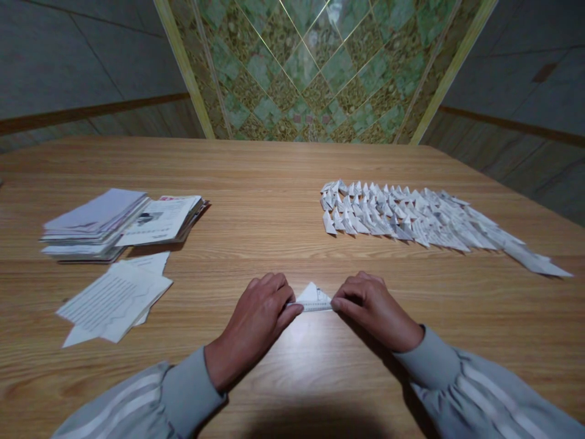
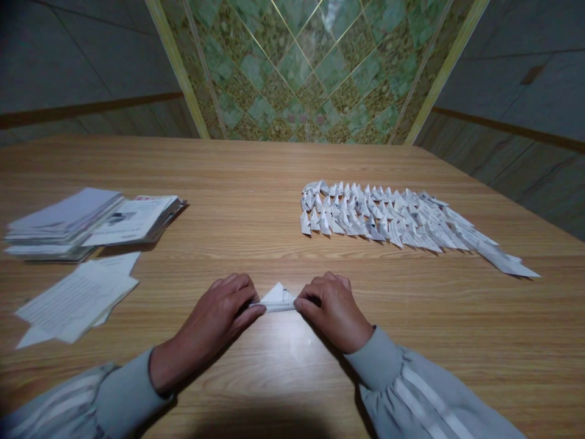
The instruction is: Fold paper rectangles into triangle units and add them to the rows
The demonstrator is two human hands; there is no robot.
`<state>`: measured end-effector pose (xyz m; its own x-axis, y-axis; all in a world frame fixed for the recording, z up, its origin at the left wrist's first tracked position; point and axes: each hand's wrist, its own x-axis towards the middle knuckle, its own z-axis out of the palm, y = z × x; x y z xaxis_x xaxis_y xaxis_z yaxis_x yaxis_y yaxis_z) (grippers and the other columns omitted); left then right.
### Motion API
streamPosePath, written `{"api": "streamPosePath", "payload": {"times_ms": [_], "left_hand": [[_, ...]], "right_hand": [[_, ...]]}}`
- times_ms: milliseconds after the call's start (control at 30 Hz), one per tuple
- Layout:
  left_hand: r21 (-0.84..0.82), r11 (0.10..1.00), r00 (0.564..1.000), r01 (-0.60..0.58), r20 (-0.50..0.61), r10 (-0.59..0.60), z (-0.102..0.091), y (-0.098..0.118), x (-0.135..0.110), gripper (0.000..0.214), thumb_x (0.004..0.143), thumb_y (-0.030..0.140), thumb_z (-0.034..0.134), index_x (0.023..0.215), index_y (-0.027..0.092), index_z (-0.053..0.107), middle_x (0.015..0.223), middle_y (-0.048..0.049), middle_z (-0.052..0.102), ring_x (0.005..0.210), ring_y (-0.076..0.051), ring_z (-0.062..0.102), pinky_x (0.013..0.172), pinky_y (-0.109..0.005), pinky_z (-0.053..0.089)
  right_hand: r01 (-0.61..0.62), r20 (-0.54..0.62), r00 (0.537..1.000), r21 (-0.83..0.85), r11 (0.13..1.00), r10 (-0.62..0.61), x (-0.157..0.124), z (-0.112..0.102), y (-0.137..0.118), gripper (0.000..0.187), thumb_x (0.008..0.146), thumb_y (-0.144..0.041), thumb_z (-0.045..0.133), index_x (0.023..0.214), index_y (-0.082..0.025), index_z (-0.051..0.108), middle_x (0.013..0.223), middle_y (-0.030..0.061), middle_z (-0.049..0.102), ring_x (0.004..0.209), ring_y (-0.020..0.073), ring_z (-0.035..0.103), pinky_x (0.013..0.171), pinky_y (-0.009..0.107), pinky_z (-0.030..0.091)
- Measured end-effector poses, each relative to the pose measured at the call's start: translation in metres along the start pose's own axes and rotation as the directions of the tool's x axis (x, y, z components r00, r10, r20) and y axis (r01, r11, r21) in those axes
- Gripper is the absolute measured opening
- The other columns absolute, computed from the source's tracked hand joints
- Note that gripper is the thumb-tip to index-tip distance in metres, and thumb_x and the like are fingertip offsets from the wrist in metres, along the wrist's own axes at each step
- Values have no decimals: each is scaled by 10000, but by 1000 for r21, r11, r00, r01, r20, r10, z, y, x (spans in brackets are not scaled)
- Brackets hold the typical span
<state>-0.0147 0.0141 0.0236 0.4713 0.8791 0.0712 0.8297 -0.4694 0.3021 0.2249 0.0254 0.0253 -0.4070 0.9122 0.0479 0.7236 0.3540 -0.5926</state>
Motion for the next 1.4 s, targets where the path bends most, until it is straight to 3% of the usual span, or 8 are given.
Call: {"api": "streamPosePath", "payload": {"times_ms": [233, 467, 833, 933, 1133, 1233, 1400], "left_hand": [[-10, 1000, 1000, 5, 13, -5, -1, 0, 0, 181, 947, 326, 605, 839, 181, 627, 903, -48, 602, 864, -237, 538, 741, -356, 381], [12, 999, 999, 34, 22, -34, -1, 2, 1, 162, 927, 318, 635, 846, 178, 626, 907, -53, 605, 872, -245, 545, 750, -363, 388], [24, 999, 999, 32, 3, -32, 2, 0, 2, 152, 926, 314, 633, 849, 185, 609, 910, -50, 598, 875, -243, 541, 739, -353, 386], [22, 999, 1000, 24, 2, -24, 2, -1, 2, 150, 933, 319, 623, 859, 190, 607, 922, -47, 598, 881, -242, 541, 742, -351, 385], [11, 1000, 1000, 17, 4, -17, 2, -1, 2, 165, 927, 336, 634, 860, 187, 613, 917, -46, 602, 884, -243, 541, 750, -354, 384], [10, 1000, 1000, 13, 2, -13, 2, -2, 2, 170, 924, 341, 638, 861, 183, 617, 916, -48, 603, 882, -243, 542, 749, -353, 384], [1, 1000, 1000, -3, 1, 3, 1, -2, 4, 151, 919, 325, 642, 853, 191, 621, 914, -40, 606, 874, -232, 546, 738, -342, 383]], "right_hand": [[-6, 68, 998, 19, 1000, 5, 0, -8, 10, 118, 845, -244, 734, 728, -233, 749, 724, -2, 709, 782, 188, 591, 741, 310, 346], [-37, 6, 999, -122, 992, 38, -1, -3, 7, 145, 789, -198, 751, 678, -187, 658, 701, -15, 659, 780, 181, 553, 756, 317, 310], [-60, -24, 998, -282, 957, 55, -2, -2, -9, 146, 848, -209, 672, 706, -184, 656, 756, 11, 667, 830, 204, 547, 810, 352, 311], [-58, -40, 998, -277, 959, 49, -3, -2, -8, 177, 877, -259, 669, 717, -189, 642, 755, 13, 652, 830, 207, 551, 805, 350, 321], [-32, -202, 979, -236, 971, -17, -2, 12, -21, 219, 850, -358, 718, 822, -196, 573, 831, 18, 582, 866, 227, 514, 828, 371, 332], [-1, -197, 979, -248, 969, -50, 0, 22, -27, 268, 818, -383, 750, 852, -203, 554, 882, 29, 566, 892, 238, 495, 844, 382, 340], [-70, -176, 984, -215, 974, 32, 1, 26, -24, 234, 825, -336, 752, 847, -210, 555, 913, 34, 553, 923, 250, 492, 821, 378, 341]]}}
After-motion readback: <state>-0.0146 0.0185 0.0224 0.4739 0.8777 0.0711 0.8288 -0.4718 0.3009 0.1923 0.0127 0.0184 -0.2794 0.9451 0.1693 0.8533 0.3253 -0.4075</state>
